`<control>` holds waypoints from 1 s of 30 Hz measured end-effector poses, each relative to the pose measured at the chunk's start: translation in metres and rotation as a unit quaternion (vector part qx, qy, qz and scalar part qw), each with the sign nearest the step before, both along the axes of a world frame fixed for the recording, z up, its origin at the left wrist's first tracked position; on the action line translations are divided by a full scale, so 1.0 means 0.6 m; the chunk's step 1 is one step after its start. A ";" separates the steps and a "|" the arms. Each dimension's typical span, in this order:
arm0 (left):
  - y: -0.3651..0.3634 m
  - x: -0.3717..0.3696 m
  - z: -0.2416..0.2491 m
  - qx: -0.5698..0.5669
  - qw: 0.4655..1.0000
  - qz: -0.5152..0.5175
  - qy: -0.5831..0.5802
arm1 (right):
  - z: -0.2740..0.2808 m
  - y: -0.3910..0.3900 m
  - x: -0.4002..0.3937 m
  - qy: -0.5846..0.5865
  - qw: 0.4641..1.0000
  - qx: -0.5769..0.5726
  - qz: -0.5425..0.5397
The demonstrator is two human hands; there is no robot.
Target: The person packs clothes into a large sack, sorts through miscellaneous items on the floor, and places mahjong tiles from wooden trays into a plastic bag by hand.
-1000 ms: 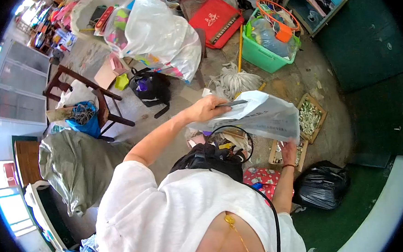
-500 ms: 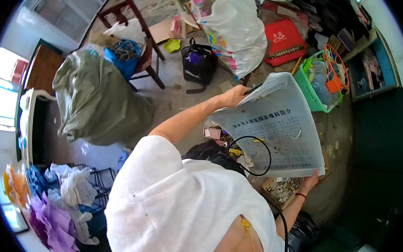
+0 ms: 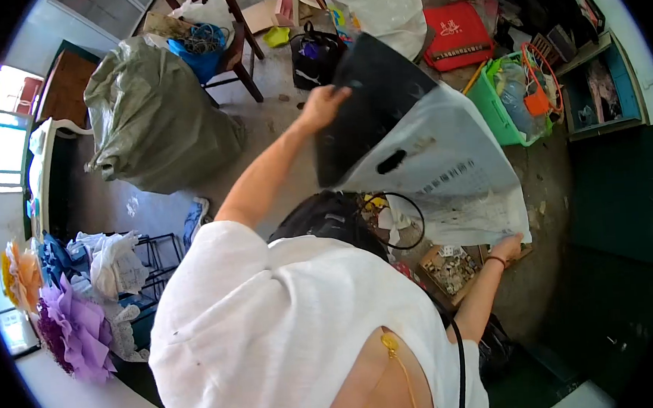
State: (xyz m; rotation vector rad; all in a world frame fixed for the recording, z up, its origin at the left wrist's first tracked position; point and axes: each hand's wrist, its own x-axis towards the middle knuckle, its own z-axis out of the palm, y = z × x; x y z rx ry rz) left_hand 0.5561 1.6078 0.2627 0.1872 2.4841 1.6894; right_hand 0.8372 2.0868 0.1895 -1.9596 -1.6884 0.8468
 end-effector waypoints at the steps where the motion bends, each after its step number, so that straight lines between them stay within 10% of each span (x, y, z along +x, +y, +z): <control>1: -0.020 0.011 0.024 0.025 0.999 0.036 -0.021 | -0.011 0.022 0.017 -0.036 0.999 -0.011 -0.016; 8: -0.218 0.016 0.004 0.161 0.970 0.171 -0.066 | 0.000 0.055 0.106 0.091 0.982 -0.104 -0.127; 14: -0.270 0.019 -0.004 0.030 0.992 0.118 -0.040 | -0.061 -0.060 -0.028 0.160 0.940 -0.207 0.218; 18: -0.316 -0.009 -0.033 0.034 0.996 0.064 -0.045 | 0.008 -0.318 -0.197 0.202 0.851 -0.264 0.406; 23: -0.345 0.005 0.153 0.017 0.995 -0.053 -0.082 | 0.014 -0.566 -0.406 0.181 0.771 -0.241 0.561; 26: -0.374 -0.002 0.224 0.188 0.973 -0.133 -0.008 | -0.022 -0.675 -0.506 0.037 0.760 -0.283 0.585; 30: -0.436 -0.054 0.226 0.284 0.953 -0.078 -0.073 | -0.015 -0.834 -0.580 0.278 0.688 -0.476 0.471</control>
